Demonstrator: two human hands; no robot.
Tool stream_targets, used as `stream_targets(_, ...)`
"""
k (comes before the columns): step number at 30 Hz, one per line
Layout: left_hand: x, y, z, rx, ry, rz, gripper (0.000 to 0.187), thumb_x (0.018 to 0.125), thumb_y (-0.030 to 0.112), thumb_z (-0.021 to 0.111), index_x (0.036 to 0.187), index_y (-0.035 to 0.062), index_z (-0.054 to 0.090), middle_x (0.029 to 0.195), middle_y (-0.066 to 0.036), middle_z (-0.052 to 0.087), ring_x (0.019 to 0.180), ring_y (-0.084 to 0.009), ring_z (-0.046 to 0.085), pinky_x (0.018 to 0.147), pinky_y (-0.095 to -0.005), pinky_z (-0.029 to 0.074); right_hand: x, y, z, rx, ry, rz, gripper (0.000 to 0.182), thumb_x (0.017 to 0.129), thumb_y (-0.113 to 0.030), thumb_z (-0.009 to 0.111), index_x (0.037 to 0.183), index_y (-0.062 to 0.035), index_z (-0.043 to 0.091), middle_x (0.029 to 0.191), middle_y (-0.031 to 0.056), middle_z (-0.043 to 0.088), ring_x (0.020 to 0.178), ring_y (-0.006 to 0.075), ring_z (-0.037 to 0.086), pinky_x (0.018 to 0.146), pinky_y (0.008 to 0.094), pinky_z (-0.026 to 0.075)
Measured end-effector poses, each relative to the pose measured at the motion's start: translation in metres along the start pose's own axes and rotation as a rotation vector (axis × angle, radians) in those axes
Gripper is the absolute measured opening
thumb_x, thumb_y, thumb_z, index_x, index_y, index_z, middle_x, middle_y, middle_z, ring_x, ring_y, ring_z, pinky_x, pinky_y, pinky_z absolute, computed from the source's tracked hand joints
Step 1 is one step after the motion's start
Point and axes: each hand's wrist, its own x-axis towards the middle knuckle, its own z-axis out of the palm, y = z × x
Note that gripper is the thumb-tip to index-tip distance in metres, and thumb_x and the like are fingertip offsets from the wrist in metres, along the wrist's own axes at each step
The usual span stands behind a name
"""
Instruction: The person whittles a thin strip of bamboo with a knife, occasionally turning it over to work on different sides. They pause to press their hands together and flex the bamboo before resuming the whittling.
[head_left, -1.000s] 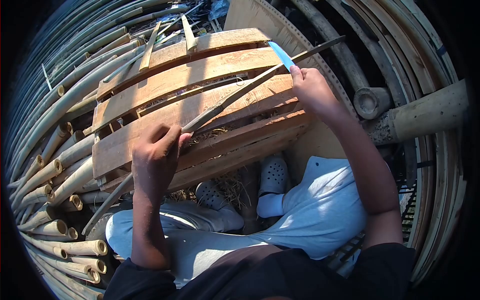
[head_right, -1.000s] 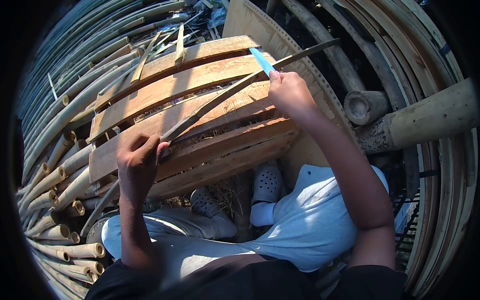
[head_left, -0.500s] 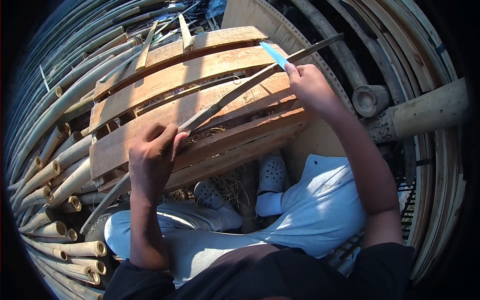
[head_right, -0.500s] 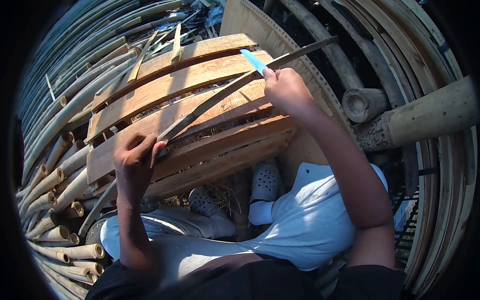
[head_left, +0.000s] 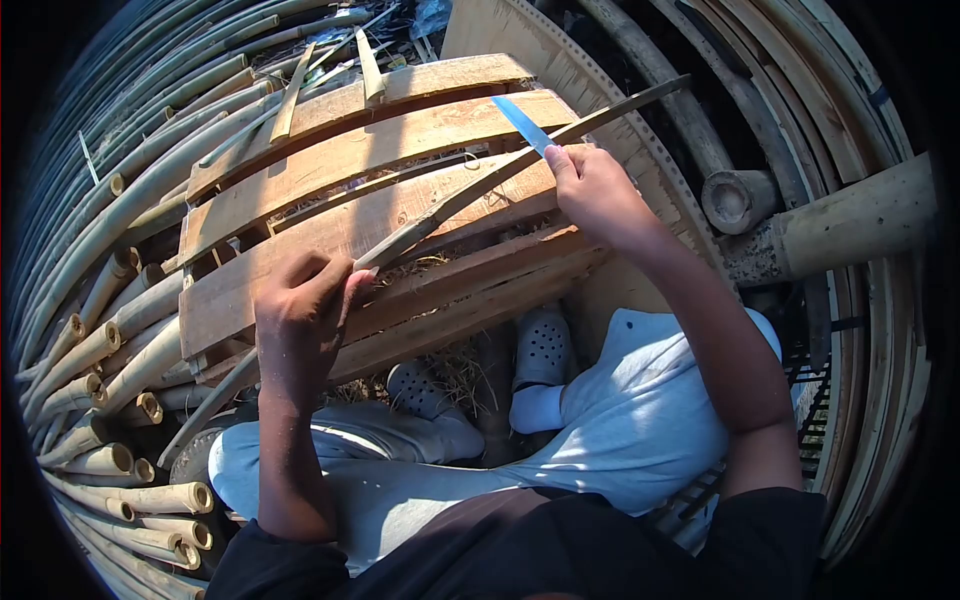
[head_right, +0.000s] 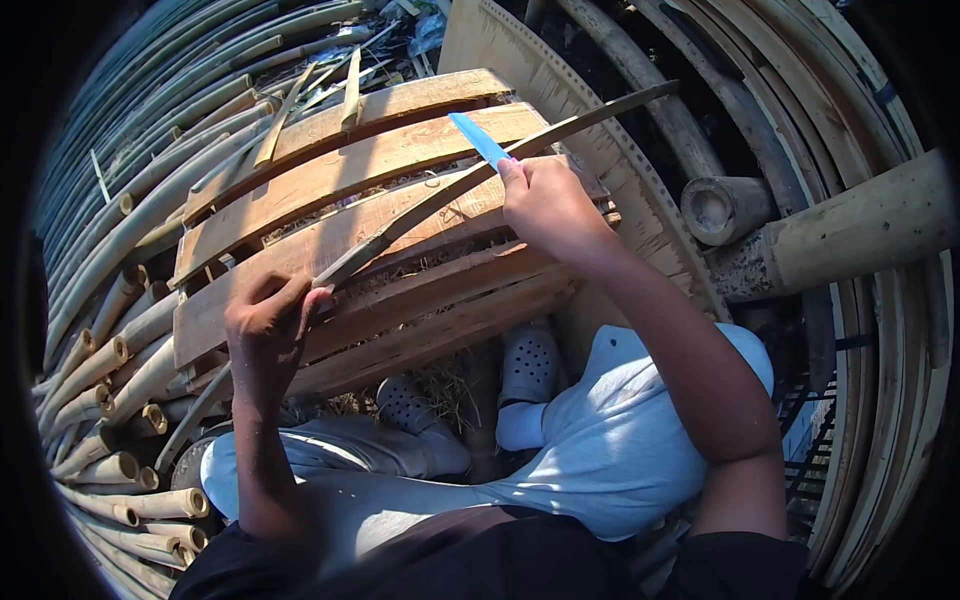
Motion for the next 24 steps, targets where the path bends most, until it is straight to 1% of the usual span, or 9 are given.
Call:
stream_targets(5,0.001,0.003,0.003,0.006,0.01,0.025,0.016,0.088,0.017,0.082,0.093,0.0046,0.074,0.08,-0.011,0.064,0.069,-0.0277,0.062,0.064,-0.0393,0.049,0.007,-0.006,-0.011,0.045,0.032,0.134,0.048,0.114,-0.039,0.044,0.101,-0.0009,0.07,0.066,0.0007,0.058,0.047,0.0087,0.051,0.042,0.0276,0.041)
stream_targets(8,0.001,0.003,-0.003,0.02,-0.033,0.001,0.012,0.09,0.01,0.081,0.097,0.002,0.077,0.08,-0.012,0.066,0.068,-0.0247,0.064,0.064,-0.0345,0.049,-0.025,-0.001,0.035,-0.061,-0.09,-0.226,0.047,0.114,-0.038,0.046,0.105,0.0016,0.07,0.068,0.003,0.061,0.048,0.012,0.053,0.049,0.0316,0.048)
stream_targets(13,0.001,0.002,-0.001,-0.04,-0.045,-0.033,0.012,0.091,0.011,0.08,0.099,0.0018,0.078,0.08,-0.012,0.066,0.067,-0.0228,0.064,0.065,-0.0342,0.049,0.01,-0.005,-0.021,-0.003,0.056,0.013,0.051,0.113,-0.04,0.045,0.102,0.0027,0.07,0.065,0.006,0.064,0.05,0.0131,0.06,0.047,0.0322,0.049)
stream_targets(15,0.001,0.004,0.0,-0.039,-0.03,-0.039,0.013,0.091,0.011,0.08,0.099,0.0017,0.078,0.08,-0.012,0.066,0.068,-0.0223,0.064,0.065,-0.0341,0.049,0.005,-0.004,-0.013,-0.083,0.089,0.037,0.052,0.112,-0.035,0.047,0.093,0.0081,0.07,0.075,0.022,0.07,0.068,0.0312,0.073,0.065,0.0432,0.056)
stream_targets(17,0.001,0.004,-0.001,-0.041,-0.016,-0.042,0.013,0.091,0.011,0.08,0.099,0.0017,0.078,0.08,-0.012,0.066,0.069,-0.0217,0.064,0.066,-0.034,0.049,-0.015,0.004,0.031,-0.147,0.317,-0.234,0.051,0.111,-0.034,0.049,0.097,0.0095,0.07,0.079,0.0256,0.071,0.072,0.0351,0.073,0.067,0.0431,0.056)
stream_targets(19,0.001,-0.001,-0.004,-0.181,-0.024,-0.15,0.012,0.091,0.011,0.08,0.098,0.0017,0.079,0.08,-0.012,0.066,0.07,-0.0216,0.065,0.067,-0.0337,0.049,-0.013,0.0,0.015,-0.06,0.178,-0.21,0.049,0.11,-0.033,0.05,0.095,0.0086,0.071,0.08,0.0272,0.07,0.074,0.0381,0.073,0.07,0.0451,0.056)
stream_targets(21,0.001,0.002,-0.001,-0.085,0.0,-0.098,0.012,0.09,0.011,0.081,0.098,0.0016,0.079,0.082,-0.012,0.068,0.071,-0.0229,0.066,0.068,-0.0327,0.051,-0.001,-0.011,-0.015,0.002,0.005,0.089,0.048,0.11,-0.031,0.05,0.094,0.009,0.07,0.083,0.0299,0.07,0.08,0.0434,0.072,0.074,0.0481,0.055)
stream_targets(22,0.002,0.003,-0.001,-0.056,-0.011,-0.071,0.012,0.09,0.011,0.081,0.097,0.0014,0.079,0.082,-0.012,0.069,0.071,-0.0235,0.067,0.068,-0.0327,0.051,0.005,-0.009,-0.02,-0.019,0.107,0.004,0.047,0.111,-0.033,0.05,0.094,0.0069,0.067,0.071,0.0218,0.064,0.069,0.0284,0.068,0.069,0.0425,0.053)
stream_targets(24,0.003,0.003,-0.002,-0.026,-0.018,-0.042,0.012,0.09,0.01,0.081,0.097,0.0013,0.079,0.083,-0.012,0.069,0.071,-0.024,0.067,0.069,-0.0326,0.051,0.0,-0.005,-0.011,-0.148,0.109,-0.083,0.047,0.111,-0.034,0.05,0.093,0.0066,0.067,0.07,0.0193,0.063,0.068,0.0254,0.068,0.068,0.0421,0.052)
